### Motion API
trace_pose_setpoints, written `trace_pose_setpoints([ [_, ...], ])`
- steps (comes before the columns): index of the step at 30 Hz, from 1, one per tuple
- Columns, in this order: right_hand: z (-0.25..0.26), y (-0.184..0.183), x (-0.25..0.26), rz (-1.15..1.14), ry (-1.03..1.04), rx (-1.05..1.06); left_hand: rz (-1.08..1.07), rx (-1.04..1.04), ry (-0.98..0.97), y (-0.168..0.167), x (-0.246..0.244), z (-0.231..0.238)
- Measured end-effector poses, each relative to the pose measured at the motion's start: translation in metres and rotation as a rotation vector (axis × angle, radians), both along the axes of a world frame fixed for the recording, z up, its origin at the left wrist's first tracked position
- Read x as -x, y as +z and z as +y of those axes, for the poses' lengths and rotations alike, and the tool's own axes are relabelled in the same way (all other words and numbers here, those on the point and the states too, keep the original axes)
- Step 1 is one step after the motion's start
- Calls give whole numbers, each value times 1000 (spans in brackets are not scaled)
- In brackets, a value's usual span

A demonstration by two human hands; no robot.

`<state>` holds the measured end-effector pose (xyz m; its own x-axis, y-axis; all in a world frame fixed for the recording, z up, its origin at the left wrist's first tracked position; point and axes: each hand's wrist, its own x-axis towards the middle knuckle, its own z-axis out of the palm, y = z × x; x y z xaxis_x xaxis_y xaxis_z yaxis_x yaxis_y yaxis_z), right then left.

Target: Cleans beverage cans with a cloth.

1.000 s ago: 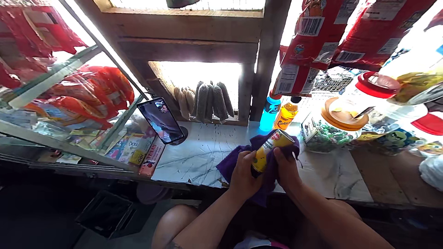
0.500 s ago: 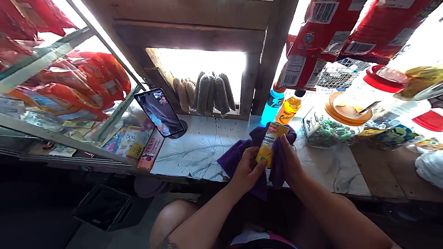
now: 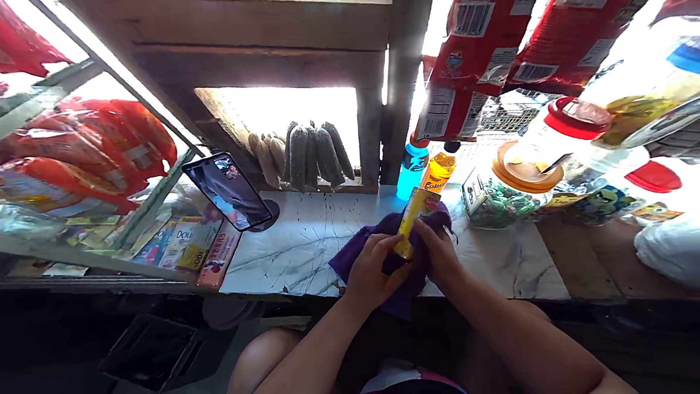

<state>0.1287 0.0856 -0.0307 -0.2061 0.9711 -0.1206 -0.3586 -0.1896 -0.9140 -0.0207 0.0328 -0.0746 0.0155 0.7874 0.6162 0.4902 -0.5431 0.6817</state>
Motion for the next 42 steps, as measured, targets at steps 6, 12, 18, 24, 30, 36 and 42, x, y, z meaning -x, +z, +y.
trace_pose_setpoints([
  [6, 15, 8, -16, 47, 182, 97, -22, -56, 5, 1, 15, 4],
  [12, 6, 16, -22, 5, 621, 32, 25, -32, -91, -1, 23, -2],
  [18, 2, 6, -20, 24, 798, 3, 88, -122, -90, -2, 20, -13],
  [24, 3, 1, -18, 96, 789, -1, 108, -150, -55, -4, 19, -13],
  [30, -1, 7, -13, -574, 567, -316, 124, -128, 80, -8, 17, -9],
  [36, 3, -5, -11, -479, 438, -387, 151, -15, 82, 4, 13, -6],
  [42, 0, 19, -30, -96, 668, -62, -519, 118, -395, 13, 19, 4],
])
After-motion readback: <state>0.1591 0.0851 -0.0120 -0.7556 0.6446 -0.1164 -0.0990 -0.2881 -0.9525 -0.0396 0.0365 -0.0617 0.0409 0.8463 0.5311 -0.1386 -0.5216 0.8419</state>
